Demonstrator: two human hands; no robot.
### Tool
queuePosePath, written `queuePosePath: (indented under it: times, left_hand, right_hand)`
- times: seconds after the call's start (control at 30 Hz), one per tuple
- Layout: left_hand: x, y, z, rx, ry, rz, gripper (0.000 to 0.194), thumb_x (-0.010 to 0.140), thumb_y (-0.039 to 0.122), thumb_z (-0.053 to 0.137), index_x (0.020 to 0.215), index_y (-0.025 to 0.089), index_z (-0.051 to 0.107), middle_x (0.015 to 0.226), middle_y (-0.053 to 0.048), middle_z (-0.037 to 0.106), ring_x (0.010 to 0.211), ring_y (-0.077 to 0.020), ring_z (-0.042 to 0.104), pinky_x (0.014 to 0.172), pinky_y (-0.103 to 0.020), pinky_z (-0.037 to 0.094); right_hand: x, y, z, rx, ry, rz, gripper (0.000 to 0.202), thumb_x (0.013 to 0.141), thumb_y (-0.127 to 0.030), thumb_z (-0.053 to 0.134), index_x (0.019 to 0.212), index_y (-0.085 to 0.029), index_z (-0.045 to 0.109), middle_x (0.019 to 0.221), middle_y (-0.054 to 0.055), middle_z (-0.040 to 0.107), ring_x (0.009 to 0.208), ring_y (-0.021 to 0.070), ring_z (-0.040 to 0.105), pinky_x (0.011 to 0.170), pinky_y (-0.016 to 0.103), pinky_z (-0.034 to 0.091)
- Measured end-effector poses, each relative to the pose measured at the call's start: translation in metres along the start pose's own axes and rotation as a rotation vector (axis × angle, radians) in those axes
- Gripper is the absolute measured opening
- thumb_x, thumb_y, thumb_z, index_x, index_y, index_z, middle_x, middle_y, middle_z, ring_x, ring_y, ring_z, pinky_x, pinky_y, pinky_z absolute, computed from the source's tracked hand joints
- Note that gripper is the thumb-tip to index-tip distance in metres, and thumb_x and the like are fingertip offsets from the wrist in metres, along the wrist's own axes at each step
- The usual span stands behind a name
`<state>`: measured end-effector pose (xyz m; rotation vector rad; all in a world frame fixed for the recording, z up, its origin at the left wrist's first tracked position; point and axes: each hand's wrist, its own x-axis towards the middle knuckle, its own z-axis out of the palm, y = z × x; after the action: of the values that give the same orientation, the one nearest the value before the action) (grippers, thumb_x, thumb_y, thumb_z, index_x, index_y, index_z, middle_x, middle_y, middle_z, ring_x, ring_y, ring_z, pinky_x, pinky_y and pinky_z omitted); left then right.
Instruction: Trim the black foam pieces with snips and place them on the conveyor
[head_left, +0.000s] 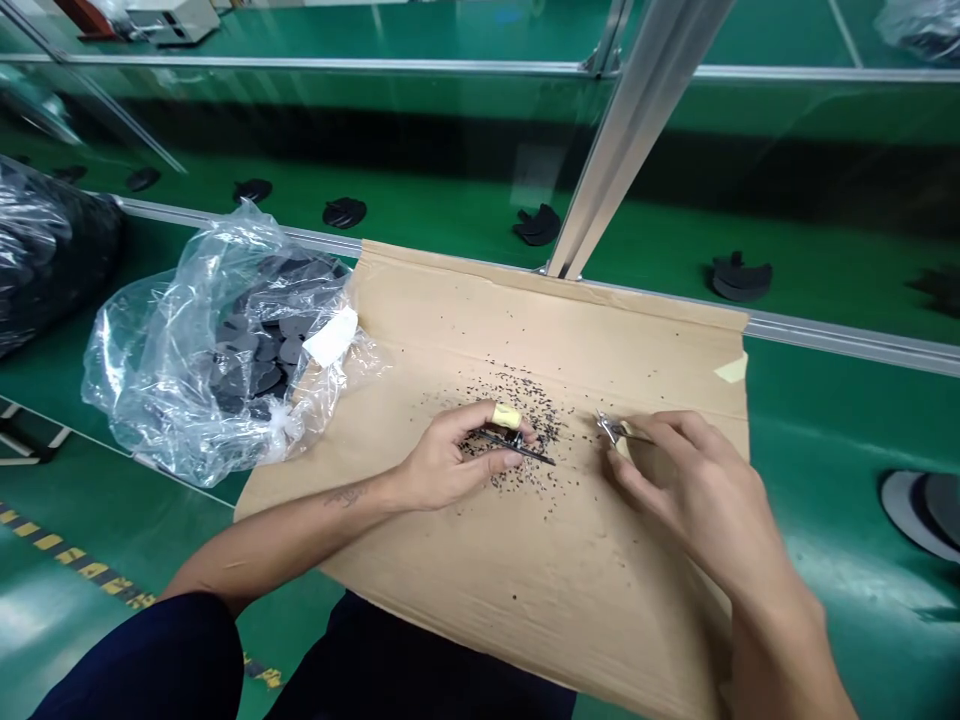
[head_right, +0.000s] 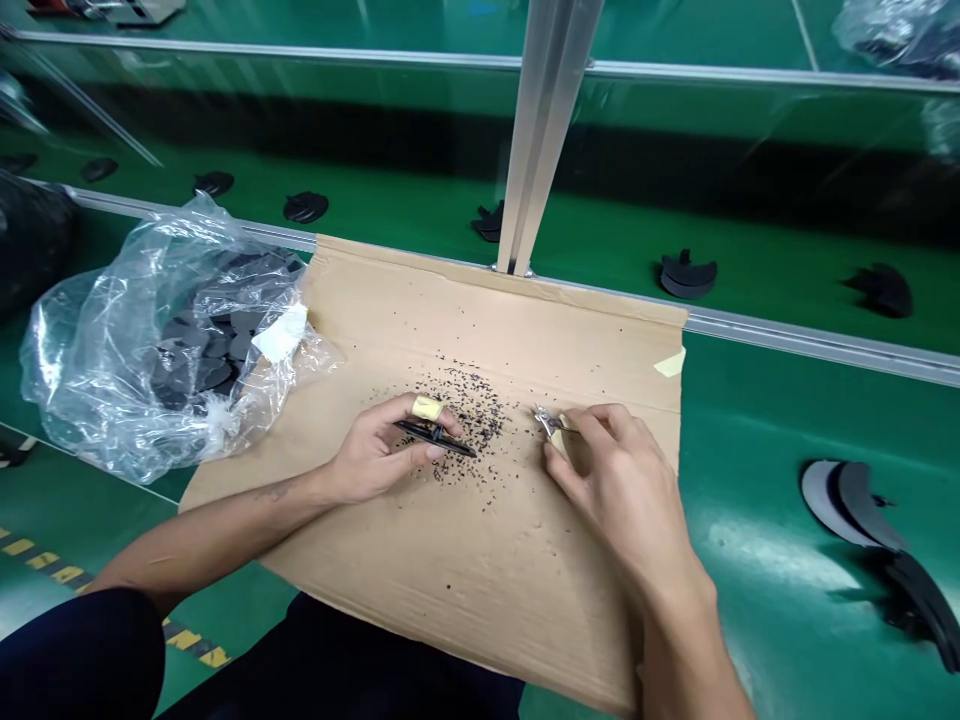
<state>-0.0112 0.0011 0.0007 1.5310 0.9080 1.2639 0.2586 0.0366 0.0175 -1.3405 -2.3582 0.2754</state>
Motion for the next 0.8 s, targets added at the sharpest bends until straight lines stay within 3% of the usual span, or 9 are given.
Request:
queuePosePath:
  times: [0.2,0.3,0.4,0.53,0.67,0.8]
  left_hand:
    - [-0.003,0.003,0.0,0.041,-0.049,-0.037,0.025,0.094,0.029,0.066,0.115,0.016,0.066,0.104,-0.008,0.073,0.097,-0.0168,0.07,0.086,-0.03,0.06]
    - [-0.002,0.004,-0.001,0.081,-0.077,0.019,0.022,0.093,0.028,0.068,0.111,0.016,0.067,0.1,-0.007,0.073,0.095,-0.0167,0.07,0.086,-0.03,0.058]
    - [-0.001,0.004,-0.001,0.108,-0.075,0.073,0.019,0.092,0.027,0.069,0.107,0.016,0.068,0.099,-0.007,0.072,0.094,-0.0162,0.068,0.084,-0.03,0.057]
    - [-0.001,0.004,-0.001,0.118,-0.076,0.093,0.018,0.091,0.027,0.07,0.106,0.016,0.069,0.099,-0.007,0.072,0.093,-0.0159,0.067,0.083,-0.03,0.057]
    - [-0.002,0.004,-0.001,0.14,-0.052,0.101,0.02,0.09,0.027,0.072,0.106,0.016,0.07,0.098,-0.007,0.074,0.092,-0.0153,0.069,0.084,-0.03,0.057]
    - [-0.002,0.005,-0.002,0.164,-0.05,0.121,0.02,0.089,0.026,0.074,0.105,0.015,0.07,0.095,-0.006,0.075,0.088,-0.0144,0.069,0.081,-0.027,0.056]
  right_hand:
    - [0.004,-0.04,-0.007,0.663,-0.072,0.181,0.026,0.102,-0.04,0.043,0.111,-0.027,0.063,0.097,0.005,0.065,0.089,0.0218,0.064,0.078,0.035,0.052]
    - [0.002,-0.048,-0.005,0.968,-0.146,0.26,0.029,0.102,-0.043,0.041,0.113,-0.027,0.062,0.099,0.004,0.067,0.095,0.0232,0.065,0.085,0.039,0.053]
    - [0.002,-0.05,-0.005,1.114,-0.184,0.316,0.03,0.102,-0.044,0.04,0.114,-0.026,0.062,0.1,0.006,0.068,0.098,0.024,0.066,0.089,0.041,0.053]
    - [0.001,-0.05,-0.004,0.991,-0.191,0.242,0.029,0.104,-0.042,0.039,0.121,-0.027,0.058,0.105,0.006,0.067,0.095,0.0206,0.065,0.084,0.036,0.054]
    - [0.0,-0.047,0.001,0.631,-0.028,-0.009,0.024,0.098,-0.035,0.055,0.12,-0.024,0.058,0.105,0.009,0.065,0.095,0.0219,0.064,0.078,0.036,0.054]
    - [0.001,-0.045,0.005,0.375,0.11,-0.195,0.036,0.089,-0.023,0.069,0.123,-0.02,0.057,0.106,0.012,0.068,0.095,0.0246,0.064,0.079,0.041,0.055]
